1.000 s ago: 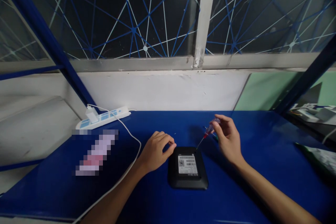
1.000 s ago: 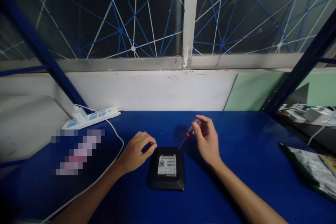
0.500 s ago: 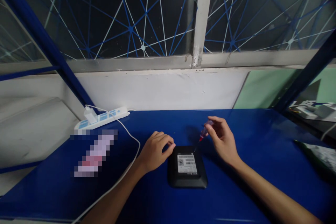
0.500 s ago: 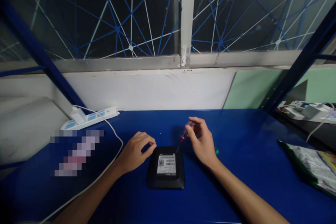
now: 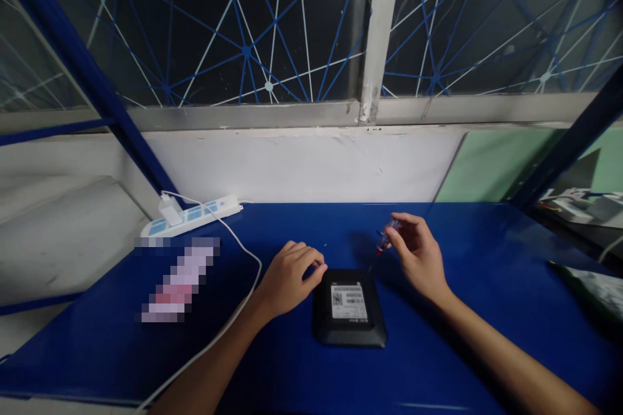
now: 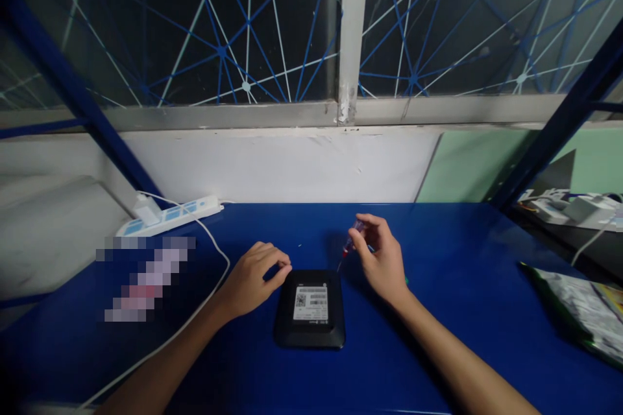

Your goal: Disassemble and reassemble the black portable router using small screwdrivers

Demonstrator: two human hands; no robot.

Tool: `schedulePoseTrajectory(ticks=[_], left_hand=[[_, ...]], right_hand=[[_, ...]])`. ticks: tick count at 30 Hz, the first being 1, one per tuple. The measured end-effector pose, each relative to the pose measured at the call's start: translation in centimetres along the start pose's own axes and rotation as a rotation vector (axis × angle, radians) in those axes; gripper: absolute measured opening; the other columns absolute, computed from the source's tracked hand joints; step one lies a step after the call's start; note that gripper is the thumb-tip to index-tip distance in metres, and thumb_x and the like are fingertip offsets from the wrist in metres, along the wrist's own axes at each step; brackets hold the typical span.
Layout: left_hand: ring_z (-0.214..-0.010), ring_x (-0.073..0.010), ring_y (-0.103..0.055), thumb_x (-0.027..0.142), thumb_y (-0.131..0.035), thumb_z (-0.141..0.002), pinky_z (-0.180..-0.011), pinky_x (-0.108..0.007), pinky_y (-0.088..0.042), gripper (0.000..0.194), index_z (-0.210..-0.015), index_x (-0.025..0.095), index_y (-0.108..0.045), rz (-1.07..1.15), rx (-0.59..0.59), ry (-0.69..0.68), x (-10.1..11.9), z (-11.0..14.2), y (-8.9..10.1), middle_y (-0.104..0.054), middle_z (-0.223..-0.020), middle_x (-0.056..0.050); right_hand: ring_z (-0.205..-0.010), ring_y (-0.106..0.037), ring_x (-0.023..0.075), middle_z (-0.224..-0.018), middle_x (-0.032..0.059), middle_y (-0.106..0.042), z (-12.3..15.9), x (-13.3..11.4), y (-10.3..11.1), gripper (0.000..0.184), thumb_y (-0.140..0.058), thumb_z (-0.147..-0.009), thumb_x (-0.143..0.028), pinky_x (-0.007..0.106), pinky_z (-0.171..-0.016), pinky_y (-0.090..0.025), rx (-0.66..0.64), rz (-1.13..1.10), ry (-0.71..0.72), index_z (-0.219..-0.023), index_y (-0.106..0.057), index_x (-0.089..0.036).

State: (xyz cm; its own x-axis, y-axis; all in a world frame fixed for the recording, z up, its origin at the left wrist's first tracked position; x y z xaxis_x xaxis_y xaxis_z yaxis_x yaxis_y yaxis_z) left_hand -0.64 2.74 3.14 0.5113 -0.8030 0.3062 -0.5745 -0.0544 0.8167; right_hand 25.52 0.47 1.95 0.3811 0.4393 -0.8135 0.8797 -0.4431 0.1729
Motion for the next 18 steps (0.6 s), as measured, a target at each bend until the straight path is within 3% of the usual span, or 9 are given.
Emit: schedulePoseTrajectory(ticks=[7,18], left_hand=[[-0.077,-0.0174,-0.062,0.021,-0.052,-0.097,-0.077,-0.035,-0.043,0.010,-0.089,0.021,-0.058,-0.015,0.036,-0.021,0.1,0.0,0.1,-0.069,-0.085,0.001],[-0.076,-0.0183,-0.063,0.021,-0.051,-0.097,-0.075,-0.036,-0.043,0.009,-0.091,0.021,-0.058,-0.125,0.211,0.057,-0.3,0.0,0.7,-0.068,-0.082,0.001]], right_hand=[[-0.077,-0.069,0.0168,-0.089,0.0016,-0.069,0.5,0.2,-0.5,0.031,-0.074,-0.083,-0.038,0.033,-0.073,-0.058,0.034,-0.092,-0.048,-0.104,-0.056,-0.025],[-0.088,-0.071,0.0196,-0.096,0.0029,-0.072,1.4,1.2,-1.9,0.032,-0.080,-0.078,-0.037,0.035,-0.081,-0.055,-0.179,-0.072,-0.087,-0.092,-0.053,-0.025]])
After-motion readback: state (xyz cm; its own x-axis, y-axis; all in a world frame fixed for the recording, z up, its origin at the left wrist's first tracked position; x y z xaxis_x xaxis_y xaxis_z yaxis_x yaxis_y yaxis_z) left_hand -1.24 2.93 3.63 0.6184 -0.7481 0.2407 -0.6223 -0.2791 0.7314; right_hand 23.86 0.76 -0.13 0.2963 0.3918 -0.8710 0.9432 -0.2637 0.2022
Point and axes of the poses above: each hand's wrist, its own z-axis away from the middle knuckle, its own y-axis out of the back of the hand, x = y × z, the point moved 3 cm from there along -z, towards the middle knuckle
